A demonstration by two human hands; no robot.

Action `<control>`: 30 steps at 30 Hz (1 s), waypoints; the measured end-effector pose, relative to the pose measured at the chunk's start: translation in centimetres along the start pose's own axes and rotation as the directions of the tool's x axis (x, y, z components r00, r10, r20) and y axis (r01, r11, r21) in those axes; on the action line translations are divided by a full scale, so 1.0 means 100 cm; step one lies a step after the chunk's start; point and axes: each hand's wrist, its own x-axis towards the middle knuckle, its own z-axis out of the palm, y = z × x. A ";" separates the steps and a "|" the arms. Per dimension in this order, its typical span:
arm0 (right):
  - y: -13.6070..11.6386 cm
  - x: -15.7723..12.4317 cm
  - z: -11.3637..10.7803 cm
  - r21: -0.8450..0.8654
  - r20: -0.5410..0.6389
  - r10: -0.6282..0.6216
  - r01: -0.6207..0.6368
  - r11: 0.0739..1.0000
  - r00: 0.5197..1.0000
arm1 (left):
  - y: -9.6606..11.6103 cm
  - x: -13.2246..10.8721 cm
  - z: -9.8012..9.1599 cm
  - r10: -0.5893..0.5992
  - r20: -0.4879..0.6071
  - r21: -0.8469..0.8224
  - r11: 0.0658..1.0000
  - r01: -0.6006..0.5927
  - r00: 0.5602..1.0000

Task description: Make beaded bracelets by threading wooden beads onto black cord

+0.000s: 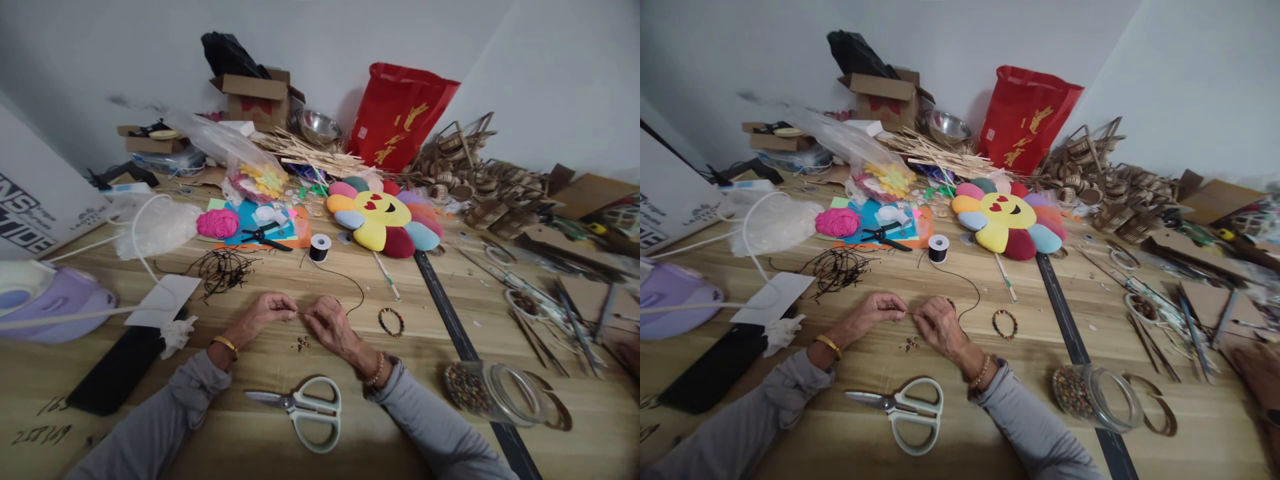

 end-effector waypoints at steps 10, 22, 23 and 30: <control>-0.002 0.002 -0.001 0.003 0.008 -0.012 0.012 1.000 1.000 | -0.002 0.000 0.000 -0.004 0.008 0.000 1.000 0.004 1.000; -0.002 0.003 -0.001 0.029 0.042 -0.074 0.073 0.997 0.996 | -0.006 0.003 0.003 0.012 0.023 0.029 1.000 -0.013 1.000; -0.001 0.003 0.000 0.033 0.041 -0.081 0.080 0.996 0.996 | -0.006 0.003 0.003 0.014 0.021 0.026 1.000 -0.015 1.000; -0.004 0.002 0.000 0.030 0.030 -0.066 0.066 0.997 0.997 | -0.008 0.004 0.004 0.026 0.037 0.044 0.999 -0.028 0.999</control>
